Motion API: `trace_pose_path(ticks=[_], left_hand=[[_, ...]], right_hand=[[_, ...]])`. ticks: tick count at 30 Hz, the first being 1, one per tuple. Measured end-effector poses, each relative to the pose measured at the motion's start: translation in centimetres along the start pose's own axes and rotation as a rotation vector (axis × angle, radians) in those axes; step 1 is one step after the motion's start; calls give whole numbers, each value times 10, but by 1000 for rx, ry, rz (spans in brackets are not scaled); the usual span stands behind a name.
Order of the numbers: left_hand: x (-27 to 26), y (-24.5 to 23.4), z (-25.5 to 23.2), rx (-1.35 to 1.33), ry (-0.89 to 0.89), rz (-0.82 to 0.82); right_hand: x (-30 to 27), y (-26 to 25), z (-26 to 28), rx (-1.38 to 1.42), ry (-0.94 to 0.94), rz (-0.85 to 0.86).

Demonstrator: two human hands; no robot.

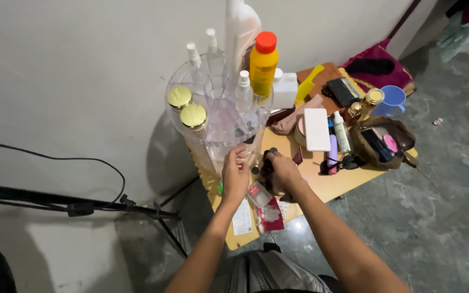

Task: Organizing various skincare and beauty products in a clear rotating organizer.

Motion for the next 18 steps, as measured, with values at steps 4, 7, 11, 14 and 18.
trace_pose_path(ticks=[4, 7, 11, 14, 18], left_hand=[[-11, 7, 0, 7, -4, 54], [-19, 15, -14, 46, 25, 107], [-28, 29, -33, 64, 200, 173], [-26, 26, -72, -69, 167, 278], [-30, 31, -91, -324, -175, 409]], right_hand=[[2, -10, -13, 74, -75, -151], [-3, -58, 11, 153, -94, -210], [-14, -126, 43, 256, 10, -128], [-26, -174, 73, 393, 105, -25], [-26, -215, 77, 623, 150, -211]])
Point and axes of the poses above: each hand's wrist, its own x-axis towards the middle knuckle, its own y-axis out of the palm, z = x × y, the point moved 10 cm from there along x, towards the middle knuckle, and after that the axes turned 10 degrees about -z, right-handed, at the moved point
